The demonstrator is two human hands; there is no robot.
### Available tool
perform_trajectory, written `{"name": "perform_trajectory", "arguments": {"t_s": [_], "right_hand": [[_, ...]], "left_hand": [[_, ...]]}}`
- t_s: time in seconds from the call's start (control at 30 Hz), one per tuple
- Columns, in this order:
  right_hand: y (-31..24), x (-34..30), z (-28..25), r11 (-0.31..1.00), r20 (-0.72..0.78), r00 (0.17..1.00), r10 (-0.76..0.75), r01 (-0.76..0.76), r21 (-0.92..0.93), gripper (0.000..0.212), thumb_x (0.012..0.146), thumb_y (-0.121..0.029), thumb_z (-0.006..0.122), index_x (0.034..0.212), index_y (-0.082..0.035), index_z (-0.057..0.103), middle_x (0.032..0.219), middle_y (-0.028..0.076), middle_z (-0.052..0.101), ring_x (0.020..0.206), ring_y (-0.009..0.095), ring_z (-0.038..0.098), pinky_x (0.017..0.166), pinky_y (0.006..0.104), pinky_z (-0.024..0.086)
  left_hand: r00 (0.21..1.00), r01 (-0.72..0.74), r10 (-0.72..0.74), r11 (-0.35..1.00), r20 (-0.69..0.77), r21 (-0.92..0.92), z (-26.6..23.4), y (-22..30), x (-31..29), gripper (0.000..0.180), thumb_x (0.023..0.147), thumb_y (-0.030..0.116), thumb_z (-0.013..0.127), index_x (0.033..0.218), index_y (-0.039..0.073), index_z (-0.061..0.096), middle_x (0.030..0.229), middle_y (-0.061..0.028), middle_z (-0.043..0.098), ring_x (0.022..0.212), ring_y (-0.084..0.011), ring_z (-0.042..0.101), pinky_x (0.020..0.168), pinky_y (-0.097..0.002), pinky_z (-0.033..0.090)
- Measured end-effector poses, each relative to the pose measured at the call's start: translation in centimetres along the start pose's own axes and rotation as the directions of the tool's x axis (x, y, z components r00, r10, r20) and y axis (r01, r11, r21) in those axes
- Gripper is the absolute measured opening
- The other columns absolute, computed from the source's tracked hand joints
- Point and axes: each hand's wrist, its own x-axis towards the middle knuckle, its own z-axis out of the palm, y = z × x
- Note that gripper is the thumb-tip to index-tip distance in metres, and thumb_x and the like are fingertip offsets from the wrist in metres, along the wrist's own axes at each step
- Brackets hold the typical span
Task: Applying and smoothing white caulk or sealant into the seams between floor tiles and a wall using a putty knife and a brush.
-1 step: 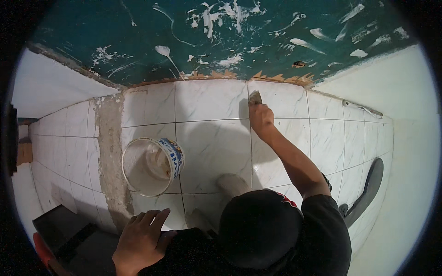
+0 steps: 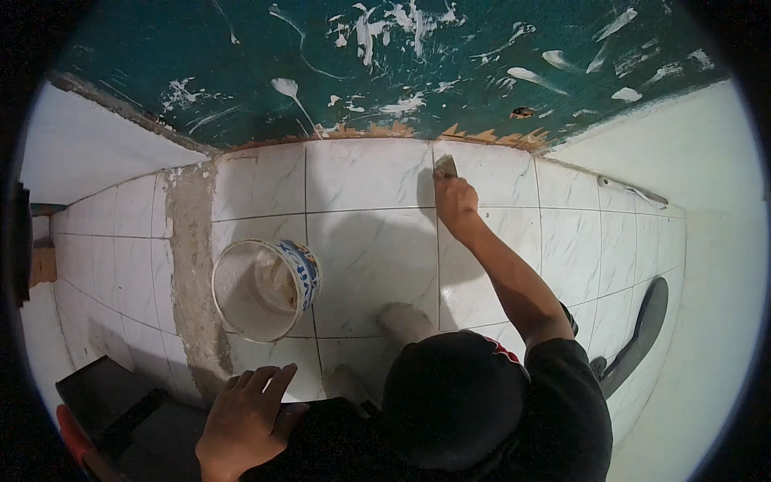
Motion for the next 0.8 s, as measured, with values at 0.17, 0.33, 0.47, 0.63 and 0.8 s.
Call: {"name": "perform_trajectory", "arguments": {"t_s": [0.17, 0.33, 0.47, 0.63, 0.8], "right_hand": [[0.6, -1.3, 1.0, 0.975, -0.049, 0.998, -0.024, 0.035, 0.221, 0.027, 0.093, -0.007, 0.057, 0.119, -0.005, 0.067, 0.089, 0.023, 0.073, 0.084, 0.041, 0.073, 0.074, 0.0483, 0.060], [1.7, -1.3, 0.9, 0.941, 0.058, 0.998, 0.037, -0.054, 0.335, 0.034, 0.092, -0.007, 0.060, 0.125, -0.006, 0.067, 0.090, 0.026, 0.072, 0.084, 0.044, 0.072, 0.077, 0.0499, 0.059], [0.4, -1.4, 0.4, 0.970, 0.032, 0.999, 0.042, -0.048, 0.239, 0.031, 0.092, -0.007, 0.060, 0.122, -0.006, 0.066, 0.090, 0.025, 0.073, 0.085, 0.042, 0.072, 0.077, 0.0505, 0.059], [1.7, -0.3, 1.2, 0.964, -0.004, 1.000, 0.026, -0.024, 0.265, 0.027, 0.092, -0.007, 0.059, 0.119, -0.007, 0.066, 0.091, 0.024, 0.073, 0.086, 0.043, 0.072, 0.078, 0.0509, 0.059], [0.9, -0.1, 0.0, 0.963, 0.113, 0.993, 0.038, -0.067, 0.261, 0.026, 0.095, -0.009, 0.058, 0.120, -0.006, 0.064, 0.097, 0.027, 0.073, 0.094, 0.044, 0.071, 0.083, 0.0530, 0.057]], "left_hand": [[1.000, 0.008, -0.008, 1.000, -0.005, 0.002, -0.1, 0.1, -0.2, 0.052, 0.092, 0.028, 0.072, 0.135, 0.000, 0.060, 0.120, -0.0222, 0.066, 0.107, -0.0406, 0.066, 0.095, -0.0494, 0.052], [1.000, -0.003, 0.002, 1.000, 0.019, 0.013, -0.1, 0.2, 0.0, 0.054, 0.092, 0.029, 0.072, 0.136, 0.001, 0.059, 0.123, -0.0218, 0.066, 0.110, -0.0401, 0.065, 0.098, -0.0488, 0.050], [0.999, 0.019, -0.020, 1.000, 0.035, 0.025, 0.1, -0.1, 0.0, 0.054, 0.093, 0.029, 0.072, 0.136, 0.001, 0.060, 0.123, -0.0217, 0.066, 0.110, -0.0401, 0.065, 0.098, -0.0489, 0.051], [0.999, -0.045, 0.045, 0.999, -0.013, 0.005, 0.5, -0.3, -0.7, 0.051, 0.096, 0.023, 0.065, 0.140, 0.000, 0.055, 0.126, -0.0261, 0.063, 0.112, -0.0443, 0.063, 0.096, -0.0525, 0.050], [1.000, 0.016, -0.016, 1.000, -0.014, 0.015, 0.1, 0.2, -0.4, 0.054, 0.092, 0.029, 0.072, 0.136, 0.001, 0.060, 0.123, -0.0219, 0.066, 0.110, -0.0405, 0.066, 0.098, -0.0491, 0.051]]}}
